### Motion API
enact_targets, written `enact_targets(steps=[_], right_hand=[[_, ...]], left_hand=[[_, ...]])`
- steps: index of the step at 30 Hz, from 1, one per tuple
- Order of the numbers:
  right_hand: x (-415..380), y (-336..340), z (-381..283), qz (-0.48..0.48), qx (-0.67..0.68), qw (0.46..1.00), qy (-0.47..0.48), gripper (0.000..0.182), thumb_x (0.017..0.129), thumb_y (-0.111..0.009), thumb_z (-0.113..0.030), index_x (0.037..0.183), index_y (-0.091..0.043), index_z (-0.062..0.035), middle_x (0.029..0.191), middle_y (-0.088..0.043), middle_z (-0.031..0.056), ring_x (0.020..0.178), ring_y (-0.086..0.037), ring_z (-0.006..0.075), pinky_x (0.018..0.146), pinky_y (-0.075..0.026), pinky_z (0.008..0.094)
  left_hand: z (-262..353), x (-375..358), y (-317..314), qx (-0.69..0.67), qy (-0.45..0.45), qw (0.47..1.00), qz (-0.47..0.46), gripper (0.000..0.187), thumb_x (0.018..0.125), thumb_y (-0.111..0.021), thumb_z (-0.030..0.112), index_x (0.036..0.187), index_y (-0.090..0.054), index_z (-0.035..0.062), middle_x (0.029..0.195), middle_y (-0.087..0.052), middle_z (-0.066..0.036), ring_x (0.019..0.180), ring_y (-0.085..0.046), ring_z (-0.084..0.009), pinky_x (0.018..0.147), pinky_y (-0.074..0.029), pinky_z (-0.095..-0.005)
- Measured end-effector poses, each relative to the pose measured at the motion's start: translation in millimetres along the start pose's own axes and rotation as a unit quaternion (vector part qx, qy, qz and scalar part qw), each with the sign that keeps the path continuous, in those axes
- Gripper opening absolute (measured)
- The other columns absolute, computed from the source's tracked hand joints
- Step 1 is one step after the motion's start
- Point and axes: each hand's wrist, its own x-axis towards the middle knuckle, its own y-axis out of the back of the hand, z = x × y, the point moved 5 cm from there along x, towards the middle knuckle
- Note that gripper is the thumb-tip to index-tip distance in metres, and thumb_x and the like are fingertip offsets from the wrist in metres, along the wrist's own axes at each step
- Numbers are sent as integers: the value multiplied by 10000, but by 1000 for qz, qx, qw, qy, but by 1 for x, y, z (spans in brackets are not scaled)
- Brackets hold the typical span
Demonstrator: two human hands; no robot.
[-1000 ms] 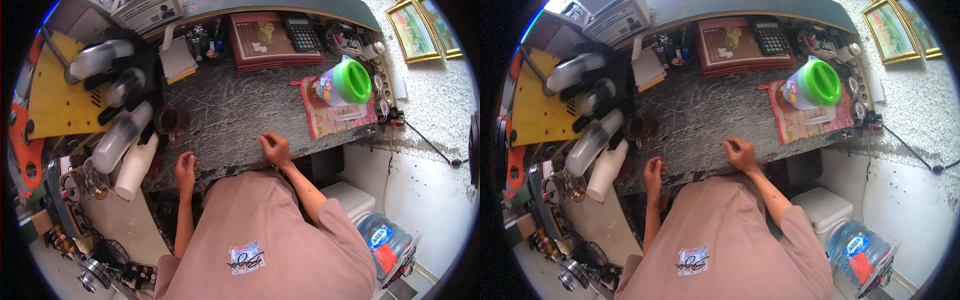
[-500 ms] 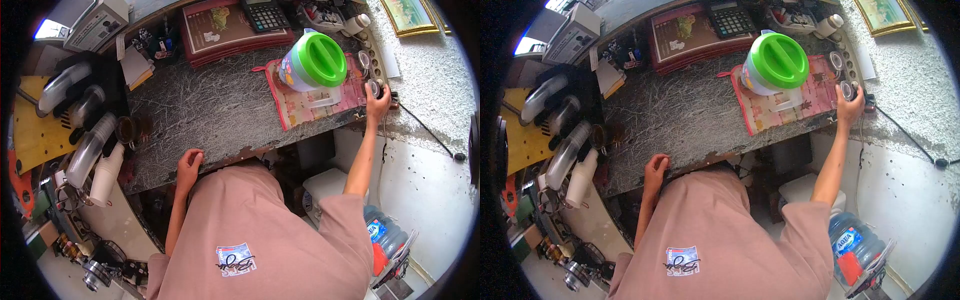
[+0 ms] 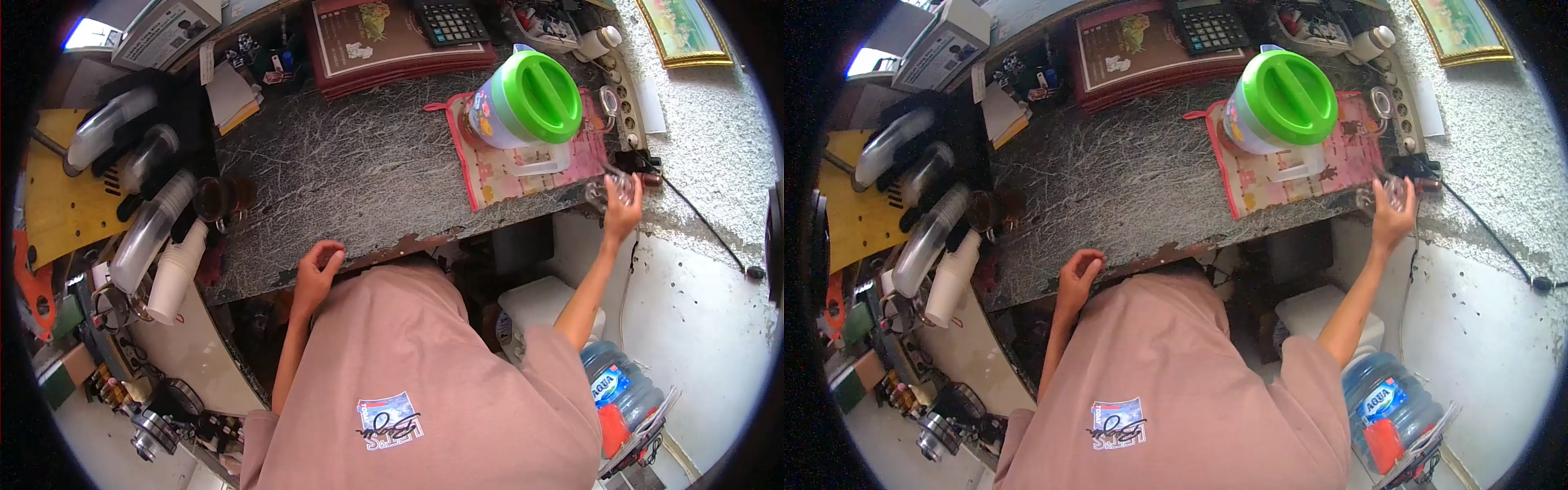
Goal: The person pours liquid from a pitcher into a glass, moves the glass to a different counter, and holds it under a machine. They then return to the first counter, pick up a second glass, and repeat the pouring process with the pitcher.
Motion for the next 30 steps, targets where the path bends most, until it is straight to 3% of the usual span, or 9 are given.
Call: enact_targets(steps=[4, 9, 11, 12, 17, 21, 26, 28, 30], right_hand=[[-86, 19, -12, -38, 263, 932, -247, 555, 866, -757, -193, 1340, -551, 10, 1137, -667, 150, 1025, -673, 263, 804, -559, 374], [-208, -45, -32, -135, 595, 648, -456, 497, 970, -558, -356, 1306, -558, 10, 1199, -643, 188, 1002, -671, 371, 883, -577, 469], [-246, -82, -66, -175, 656, 531, -507, 472, 975, -544, -339, 1294, -568, 8, 1252, -626, 191, 1075, -644, 381, 951, -548, 498], [-261, -100, -90, -198, 684, 466, -525, 460, 977, -539, -334, 1283, -577, 7, 1276, -619, 187, 1122, -625, 383, 982, -528, 513], [-313, -177, -185, -330, 634, 371, -592, 385, 960, -584, -352, 1186, -639, -44, 1322, -606, 151, 1186, -589, 374, 1022, -487, 548], [-342, -224, -243, -435, 615, 280, -594, 351, 970, -585, -388, 1147, -642, -90, 1306, -604, 141, 1171, -598, 351, 1023, -482, 548], [-343, -254, -279, -522, 572, 326, -542, 458, 987, -543, -478, 1247, -590, -104, 1293, -587, 137, 1148, -616, 310, 925, -548, 449], [-328, -248, -264, -604, 373, 554, -435, 531, 993, -529, -501, 1308, -563, -75, 1282, -591, 139, 1098, -642, 285, 853, -561, 382], [-291, -224, -257, -490, 318, 752, -305, 464, 978, -619, -380, 1276, -588, -26, 1187, -628, 131, 982, -662, 220, 815, -538, 321]], left_hand=[[15, 10, -5, 26, -12, 998, -48, 181, 930, -672, 158, 1075, -665, 49, 971, -693, -33, 899, -646, -121, 808, -506, -285], [39, 22, -12, 74, -96, 988, -92, 288, 858, -752, 179, 1097, -661, 47, 1032, -697, -64, 920, -663, -165, 832, -512, -316], [56, 20, -20, 66, -108, 976, -180, 561, 786, -829, 244, 1259, -587, 62, 1192, -651, -88, 1035, -646, -202, 889, -505, -349], [65, 19, -19, 67, -106, 977, -174, 561, 786, -829, 244, 1259, -587, 62, 1192, -651, -88, 1035, -646, -202, 889, -505, -349], [99, 13, -17, 41, -210, 961, -176, 1075, 658, -926, 251, 1508, -289, 85, 1483, -441, -133, 1330, -487, -276, 1075, -429, -434], [102, 13, 2, -22, -246, 964, -102, 1018, 675, -909, 182, 1485, -305, 62, 1479, -444, -147, 1342, -482, -279, 1089, -426, -424], [79, 32, 40, 20, -186, 981, 54, 868, 714, -837, 87, 1431, -350, 30, 1431, -485, -158, 1301, -519, -260, 1056, -487, -389], [82, 38, 48, 20, -197, 978, 66, 852, 716, -838, 95, 1423, -366, 29, 1397, -514, -157, 1293, -526, -255, 1047, -502, -394], [87, 44, 52, 35, -197, 978, 62, 819, 732, -828, 100, 1415, -382, 30, 1381, -528, -160, 1297, -525, -259, 1052, -498, -396]])
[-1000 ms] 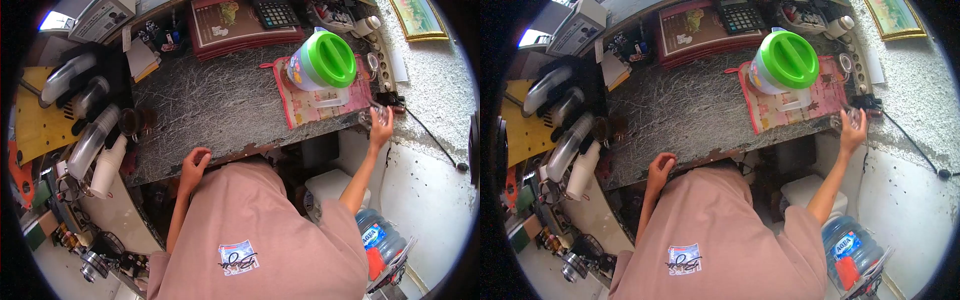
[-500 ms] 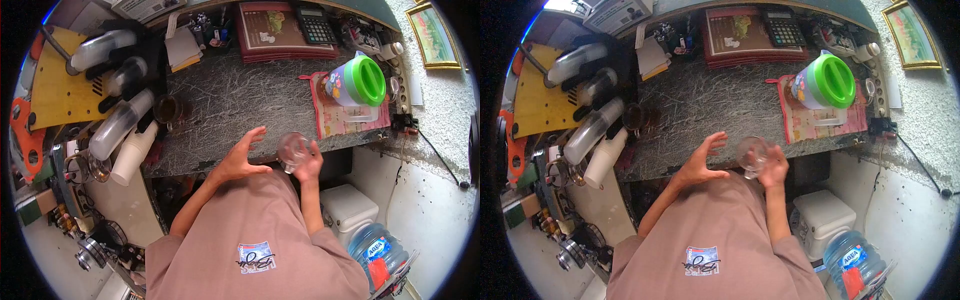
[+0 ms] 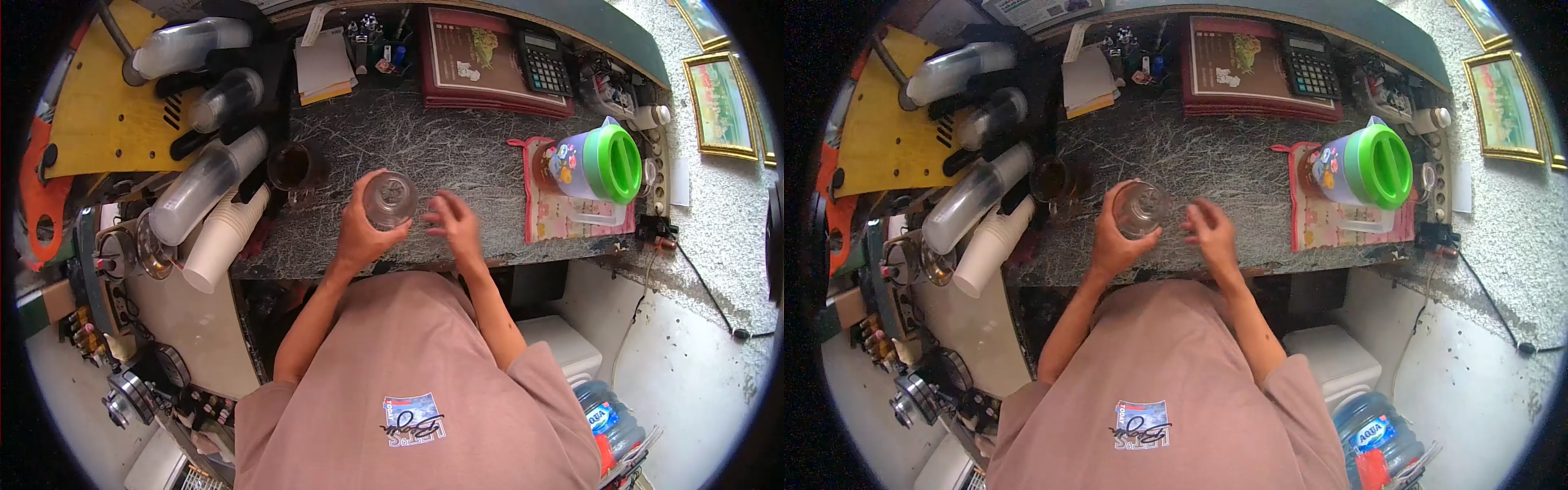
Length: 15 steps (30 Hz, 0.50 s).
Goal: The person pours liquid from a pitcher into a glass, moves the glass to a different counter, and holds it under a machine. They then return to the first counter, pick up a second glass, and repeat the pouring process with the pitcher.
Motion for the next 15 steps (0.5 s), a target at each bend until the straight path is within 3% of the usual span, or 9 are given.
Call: enact_targets(steps=[2, 3, 5, 7, 8, 10, 11, 13, 15], right_hand=[[-21, 48, -33, 192, -137, 945, 227, 329, 966, -664, -297, 1139, -619, -21, 1027, -618, 88, 868, -620, 160, 753, -505, 283], [-36, 76, -49, 290, -217, 867, 342, 258, 964, -677, -263, 1050, -626, -24, 912, -596, 55, 819, -581, 128, 720, -485, 269], [-66, 126, -77, 456, -261, 725, 445, 289, 960, -685, -285, 918, -563, -26, 852, -520, 24, 709, -456, 124, 649, -413, 256], [-87, 175, -104, 618, -226, 656, 370, 335, 958, -679, -306, 867, -513, -30, 844, -466, 32, 792, -481, 163, 686, -408, 324], [-88, 198, -112, 638, -209, 643, 368, 384, 975, -648, -361, 938, -543, 7, 923, -516, 69, 867, -514, 182, 751, -427, 330], [-74, 228, -132, 567, -173, 719, 362, 433, 991, -614, -405, 1036, -555, 22, 969, -557, 93, 902, -528, 171, 776, -440, 284], [-68, 240, -137, 568, -174, 718, 363, 433, 991, -614, -405, 1036, -555, 22, 969, -557, 93, 902, -528, 171, 776, -440, 284], [-34, 250, -133, 352, 56, 878, 320, 444, 997, -589, -433, 1104, -571, -2, 913, -591, 87, 828, -574, 163, 750, -467, 290], [-25, 243, -131, 298, 56, 901, 310, 399, 993, -600, -420, 1074, -579, -30, 804, -558, 54, 724, -539, 142, 688, -453, 287]], left_hand=[[-4, 6, 5, 15, 7, 1000, 8, 820, 731, -829, 98, 1417, -384, 34, 1381, -530, -161, 1295, -528, -265, 1053, -497, -398], [-7, 9, 7, 35, 15, 999, 15, 821, 731, -830, 97, 1419, -385, 39, 1380, -532, -161, 1292, -532, -271, 1054, -497, -400], [-10, 12, 9, 30, 27, 999, 21, 824, 733, -830, 97, 1423, -384, 43, 1382, -534, -159, 1295, -530, -278, 1055, -492, -406], [-16, 11, 11, 51, 19, 998, 42, 831, 744, -833, 120, 1436, -378, 52, 1392, -534, -151, 1316, -513, -293, 1049, -476, -422], [-18, 12, 10, 47, 19, 998, 36, 831, 744, -833, 120, 1436, -378, 52, 1392, -534, -151, 1316, -513, -293, 1049, -476, -422], [-20, 12, 12, 52, 29, 997, 45, 826, 757, -829, 138, 1440, -374, 52, 1398, -534, -147, 1333, -497, -293, 1046, -462, -436], [-22, 13, 11, 59, 32, 997, 35, 832, 765, -825, 153, 1450, -362, 60, 1412, -523, -142, 1341, -486, -294, 1064, -442, -449], [-21, 13, 11, 74, 19, 996, 44, 838, 754, -832, 154, 1442, -365, 56, 1371, -544, -159, 1296, -525, -301, 1059, -448, -439], [-20, 14, 11, 93, 6, 994, 57, 843, 742, -838, 154, 1435, -369, 51, 1331, -566, -177, 1250, -565, -307, 1055, -454, -428]])
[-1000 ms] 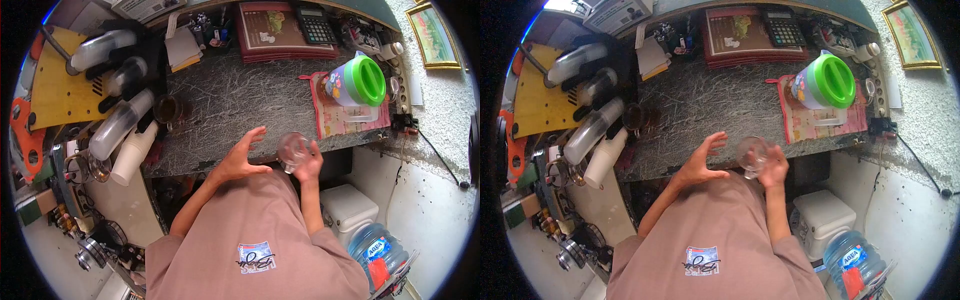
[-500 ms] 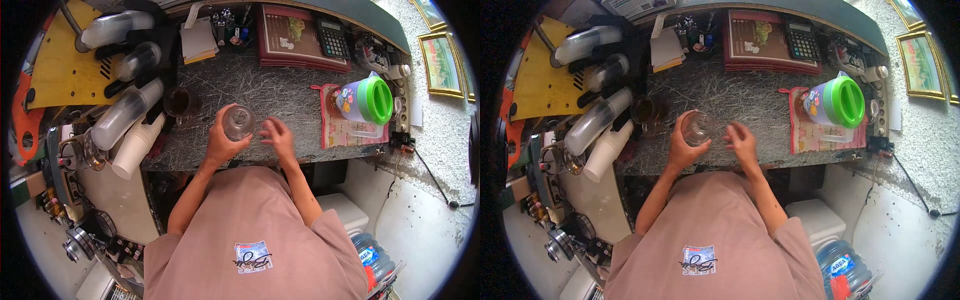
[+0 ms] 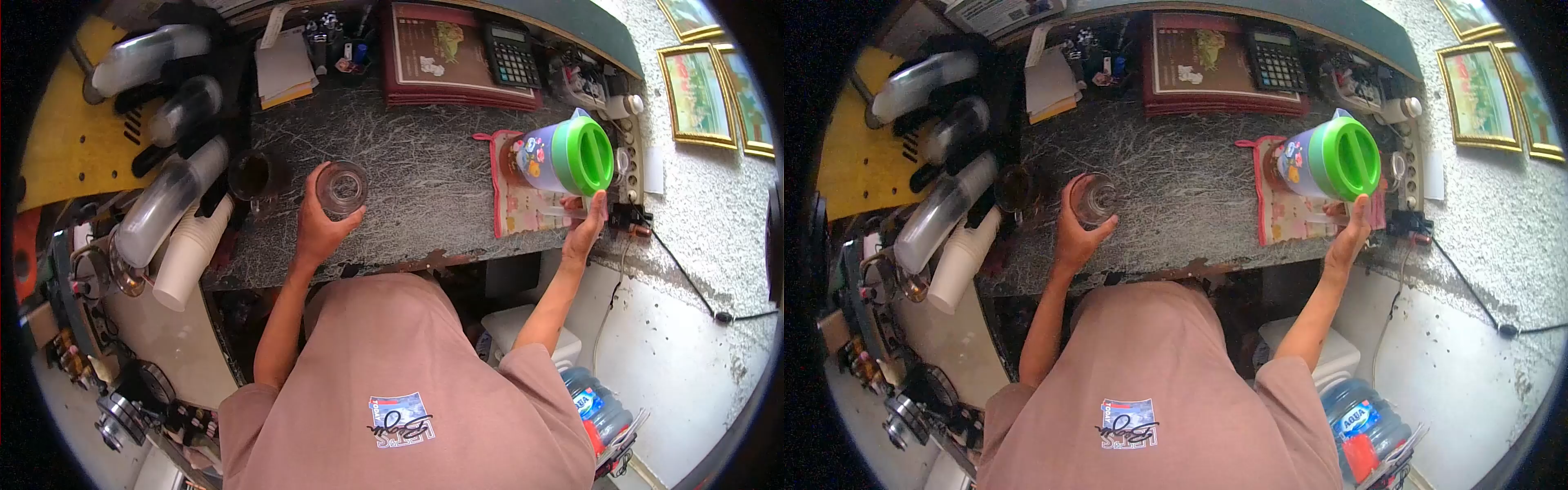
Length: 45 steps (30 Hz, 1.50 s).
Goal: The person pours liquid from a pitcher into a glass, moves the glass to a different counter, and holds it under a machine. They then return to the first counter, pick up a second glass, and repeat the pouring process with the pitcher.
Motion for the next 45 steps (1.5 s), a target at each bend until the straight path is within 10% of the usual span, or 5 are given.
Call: enact_targets(steps=[9, 14, 20, 37, 45], right_hand=[[4, -34, -4, 3, 55, 998, -15, 342, 943, -687, -375, 777, -572, -100, 538, -301, -73, 457, -235, 52, 459, -182, 261], [-4, -47, -36, -74, 24, 997, 21, 410, 949, -689, -347, 673, -534, -86, 555, -339, -82, 448, -233, 41, 450, -147, 268], [-19, -91, -75, -285, -100, 953, 14, 435, 912, -723, -387, 666, -566, -66, 564, -414, -78, 470, -310, 25, 447, -177, 250], [-109, -227, -143, -558, -434, 700, 100, 418, 847, -782, -404, 851, -773, 14, 640, -709, 64, 564, -663, 91, 525, -485, 232], [-119, -244, -141, -575, -436, 677, 146, 431, 846, -774, -394, 783, -749, 31, 536, -622, 36, 474, -573, 71, 485, -426, 247]], left_hand=[[-20, -43, -16, -71, 60, 992, 84, 852, 819, -813, 284, 1451, -288, 61, 1457, -376, -196, 1357, -416, -335, 1065, -399, -426], [-20, -54, -21, -9, -9, 995, 99, 314, 922, -705, 269, 1033, -576, 5, 1038, -613, -130, 953, -609, -235, 752, -466, -404], [-16, -46, -37, -218, -14, 975, 28, 365, 1043, -512, 264, 798, -545, -5, 695, -527, -121, 668, -563, -246, 657, -452, -367], [-38, -38, -37, -209, -90, 974, -15, 422, 1056, -471, 229, 712, -451, -16, 619, -428, -129, 559, -418, -247, 572, -353, -407], [-36, -38, -34, -200, -82, 976, -34, 421, 1055, -477, 231, 715, -458, -15, 610, -420, -132, 567, -404, -247, 583, -357, -405]])
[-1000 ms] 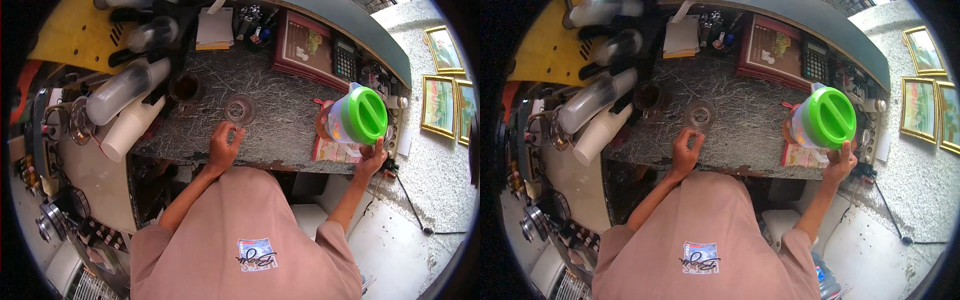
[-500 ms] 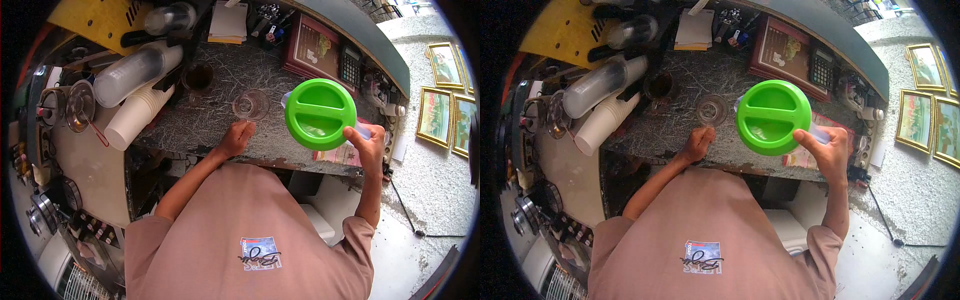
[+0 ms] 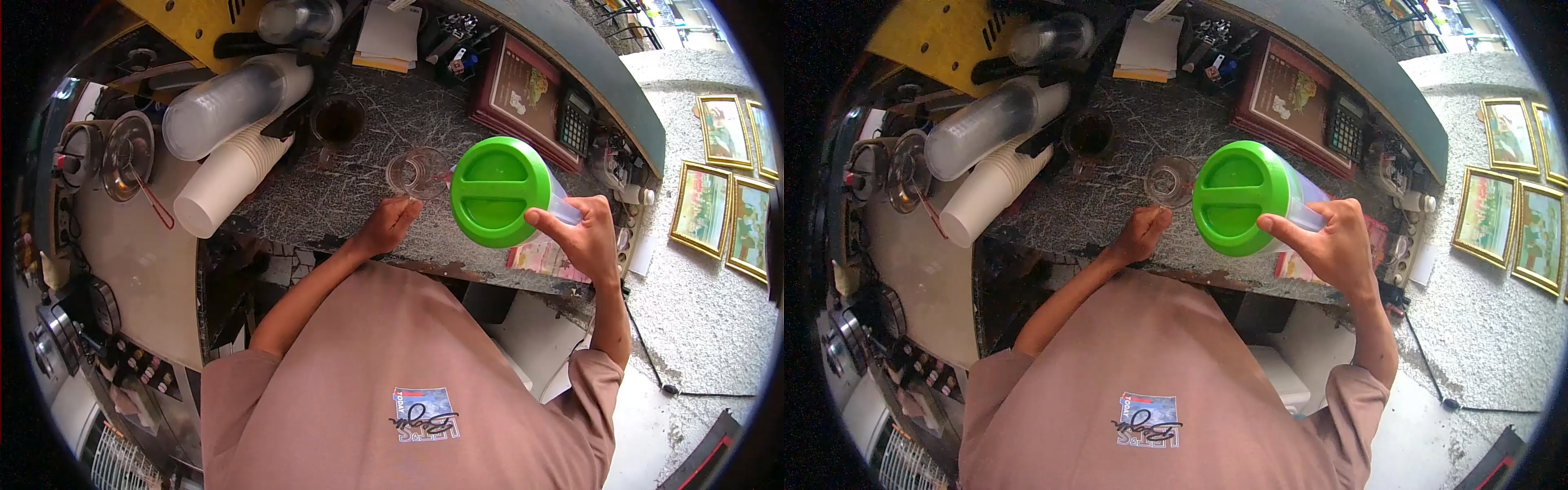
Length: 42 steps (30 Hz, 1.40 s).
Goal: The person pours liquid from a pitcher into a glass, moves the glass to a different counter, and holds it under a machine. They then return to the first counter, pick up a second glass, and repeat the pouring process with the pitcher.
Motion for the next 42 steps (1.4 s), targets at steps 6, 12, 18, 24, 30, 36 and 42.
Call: enact_targets(steps=[6, 12, 18, 24, 30, 36, 42], right_hand=[[5, -3, -5, -46, -13, 999, -17, 396, 841, -789, -388, 841, -772, 8, 640, -710, 66, 532, -665, 114, 496, -488, 260], [6, -3, -6, -28, -16, 999, 12, 412, 831, -798, -403, 811, -765, 7, 597, -686, 52, 479, -621, 95, 461, -456, 260], [6, 2, -10, -28, -34, 999, 11, 432, 823, -802, -427, 795, -766, 2, 567, -667, 59, 453, -605, 104, 439, -435, 270], [5, 4, -14, -35, -40, 999, -9, 443, 838, -776, -427, 796, -761, 14, 574, -664, 79, 476, -616, 121, 488, -450, 268], [4, 5, -18, -37, -72, 997, 8, 430, 837, -775, -431, 810, -769, -2, 566, -656, 83, 464, -600, 135, 494, -442, 277], [1, 3, -14, -19, -71, 997, 28, 440, 829, -780, -445, 807, -766, -6, 563, -651, 83, 449, -579, 151, 502, -432, 294], [2, 6, -20, -37, -65, 997, 2, 417, 830, -791, -418, 803, -764, -3, 550, -638, 78, 448, -574, 116, 471, -419, 275]], left_hand=[[-5, -1, -2, -2, -3, 1000, 8, 397, 1045, -491, 215, 722, -481, -16, 621, -452, -144, 583, -447, -270, 591, -366, -406], [-3, -1, -1, 4, -25, 1000, 4, 368, 1038, -499, 199, 744, -513, -20, 642, -484, -150, 597, -479, -286, 598, -379, -407], [-1, 0, -1, -19, -2, 1000, -5, 365, 1045, -487, 192, 754, -509, -27, 649, -487, -148, 600, -491, -276, 596, -388, -400], [-6, -1, -2, -9, 0, 1000, -11, 373, 1049, -479, 189, 746, -484, -29, 639, -466, -137, 578, -458, -250, 575, -368, -391], [-3, 0, -2, -20, -12, 1000, -5, 372, 1048, -478, 184, 739, -476, -23, 638, -451, -130, 576, -442, -246, 580, -366, -395], [-1, 0, -1, -14, -19, 1000, -5, 379, 1046, -487, 194, 732, -476, -17, 634, -457, -131, 596, -456, -255, 597, -372, -399], [-2, 1, -1, -1, -34, 999, 7, 387, 1046, -492, 198, 721, -470, -11, 627, -448, -124, 578, -442, -250, 587, -366, -396]])
